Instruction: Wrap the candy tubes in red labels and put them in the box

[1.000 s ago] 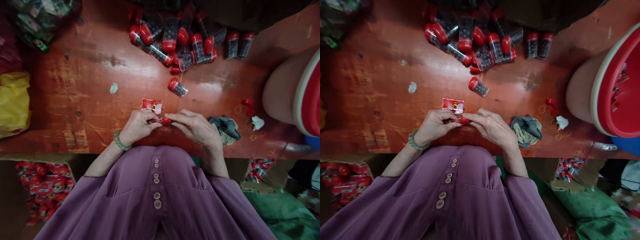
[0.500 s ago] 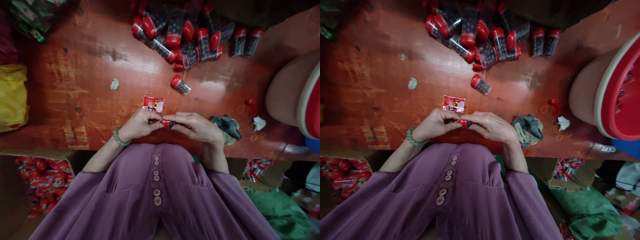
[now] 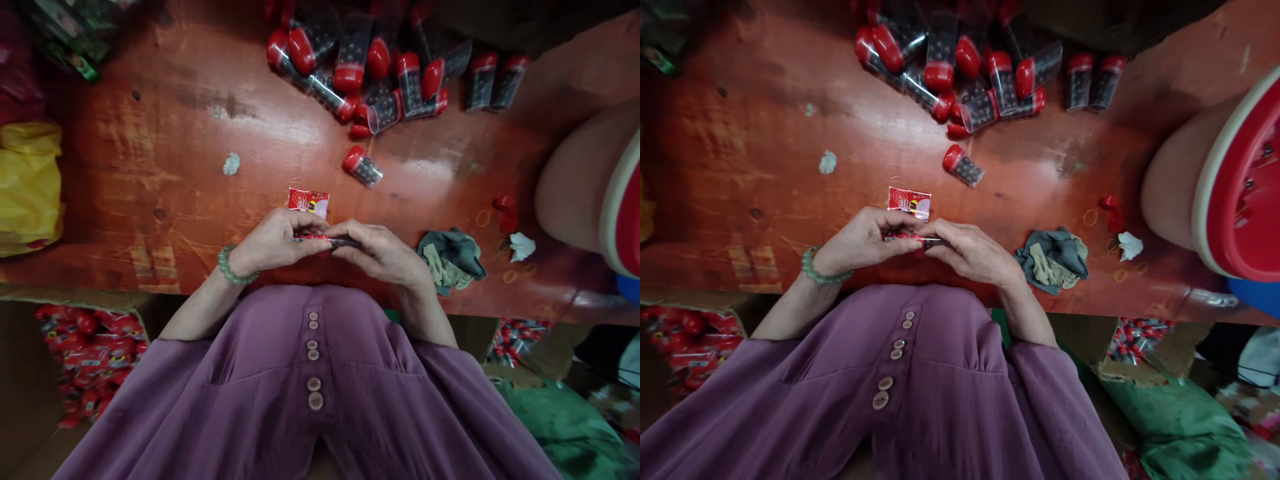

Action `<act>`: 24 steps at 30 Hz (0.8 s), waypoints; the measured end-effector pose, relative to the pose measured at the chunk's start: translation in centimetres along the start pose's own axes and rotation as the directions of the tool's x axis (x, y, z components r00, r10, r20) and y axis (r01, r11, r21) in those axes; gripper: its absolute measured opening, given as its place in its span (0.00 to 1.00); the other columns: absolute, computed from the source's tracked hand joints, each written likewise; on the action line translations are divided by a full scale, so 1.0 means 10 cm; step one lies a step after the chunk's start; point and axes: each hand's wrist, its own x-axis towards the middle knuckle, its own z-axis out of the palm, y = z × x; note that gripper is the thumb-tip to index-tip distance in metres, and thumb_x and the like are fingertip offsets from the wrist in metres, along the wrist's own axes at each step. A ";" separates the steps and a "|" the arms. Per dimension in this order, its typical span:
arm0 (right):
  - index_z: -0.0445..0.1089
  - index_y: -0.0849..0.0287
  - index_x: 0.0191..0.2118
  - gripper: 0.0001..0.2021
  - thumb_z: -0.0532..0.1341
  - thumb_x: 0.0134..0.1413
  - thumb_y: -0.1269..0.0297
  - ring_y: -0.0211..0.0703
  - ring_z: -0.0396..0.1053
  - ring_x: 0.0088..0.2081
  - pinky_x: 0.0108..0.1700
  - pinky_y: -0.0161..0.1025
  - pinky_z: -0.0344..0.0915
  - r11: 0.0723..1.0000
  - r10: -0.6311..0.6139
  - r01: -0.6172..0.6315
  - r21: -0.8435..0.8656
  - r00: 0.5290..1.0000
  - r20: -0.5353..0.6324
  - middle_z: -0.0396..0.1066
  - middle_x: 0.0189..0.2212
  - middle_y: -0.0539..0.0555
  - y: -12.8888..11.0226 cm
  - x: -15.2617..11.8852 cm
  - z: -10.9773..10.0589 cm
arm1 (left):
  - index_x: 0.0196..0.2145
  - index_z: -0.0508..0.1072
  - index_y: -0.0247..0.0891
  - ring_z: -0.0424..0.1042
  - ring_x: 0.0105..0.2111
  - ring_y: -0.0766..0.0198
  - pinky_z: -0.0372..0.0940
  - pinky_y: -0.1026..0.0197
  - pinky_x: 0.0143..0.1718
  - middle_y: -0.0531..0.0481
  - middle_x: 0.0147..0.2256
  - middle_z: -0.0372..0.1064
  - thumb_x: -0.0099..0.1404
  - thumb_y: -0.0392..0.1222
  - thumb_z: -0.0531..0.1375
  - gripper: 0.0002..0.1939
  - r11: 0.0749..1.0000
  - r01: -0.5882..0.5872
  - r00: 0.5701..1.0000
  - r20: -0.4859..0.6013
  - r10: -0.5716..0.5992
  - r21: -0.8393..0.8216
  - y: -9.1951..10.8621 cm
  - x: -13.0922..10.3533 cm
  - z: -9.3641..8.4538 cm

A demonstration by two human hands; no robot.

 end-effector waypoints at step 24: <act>0.58 0.53 0.65 0.21 0.53 0.69 0.63 0.41 0.75 0.41 0.48 0.44 0.75 0.990 0.025 0.027 0.139 0.932 -0.361 0.73 0.52 0.57 0.04 0.17 0.53 | 0.31 0.80 0.37 0.76 0.30 0.66 0.71 0.61 0.41 0.51 0.31 0.80 0.47 0.48 0.76 0.16 0.732 -0.180 0.805 -0.526 -0.274 -0.657 -0.07 -0.10 0.30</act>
